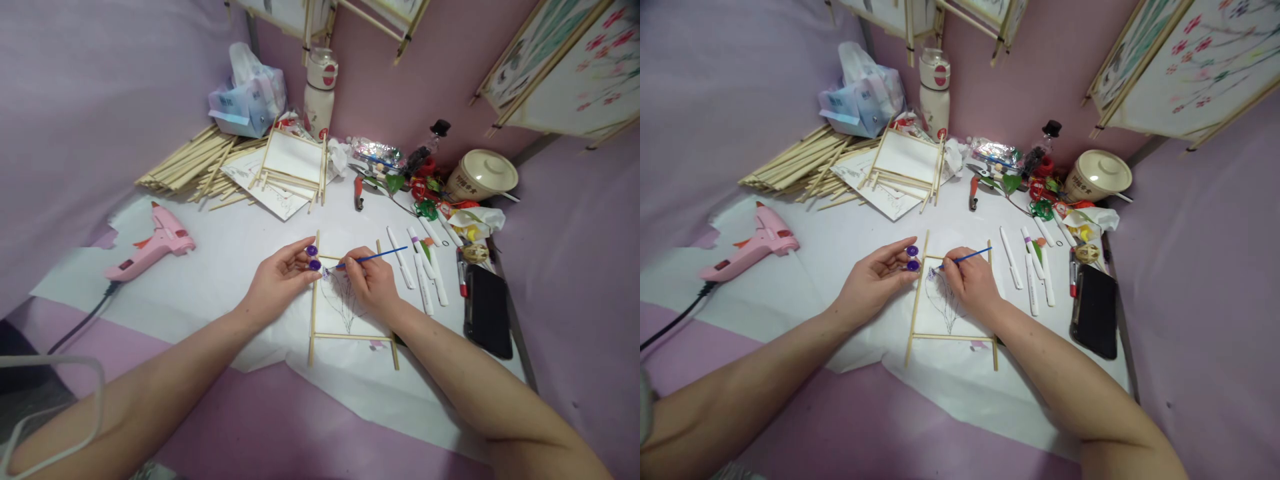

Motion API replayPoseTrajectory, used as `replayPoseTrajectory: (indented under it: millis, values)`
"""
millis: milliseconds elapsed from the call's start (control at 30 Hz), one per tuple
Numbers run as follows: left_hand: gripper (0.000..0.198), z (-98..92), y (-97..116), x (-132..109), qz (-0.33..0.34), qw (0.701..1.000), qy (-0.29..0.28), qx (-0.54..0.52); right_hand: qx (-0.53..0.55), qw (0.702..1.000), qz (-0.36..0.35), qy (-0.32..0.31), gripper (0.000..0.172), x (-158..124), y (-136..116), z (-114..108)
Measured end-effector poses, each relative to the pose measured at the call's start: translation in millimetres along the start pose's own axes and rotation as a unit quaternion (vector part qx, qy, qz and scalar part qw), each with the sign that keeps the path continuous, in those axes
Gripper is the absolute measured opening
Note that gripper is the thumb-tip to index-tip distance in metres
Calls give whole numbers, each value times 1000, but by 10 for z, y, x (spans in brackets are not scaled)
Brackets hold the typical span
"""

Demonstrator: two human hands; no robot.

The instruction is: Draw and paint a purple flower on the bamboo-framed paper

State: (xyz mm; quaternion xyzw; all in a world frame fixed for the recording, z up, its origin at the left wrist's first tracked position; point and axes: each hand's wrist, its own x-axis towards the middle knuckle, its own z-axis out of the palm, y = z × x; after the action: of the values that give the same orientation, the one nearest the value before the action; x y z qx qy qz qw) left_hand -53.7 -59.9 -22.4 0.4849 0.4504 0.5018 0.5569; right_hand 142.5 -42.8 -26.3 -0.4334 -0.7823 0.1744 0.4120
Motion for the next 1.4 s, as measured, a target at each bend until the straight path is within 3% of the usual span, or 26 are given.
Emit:
replayPoseTrajectory:
  millis: [1400]
  values:
    - [60,7,13,-8,-1,1000,2,-7,-5,1000,0,-13,25,-8,8,9]
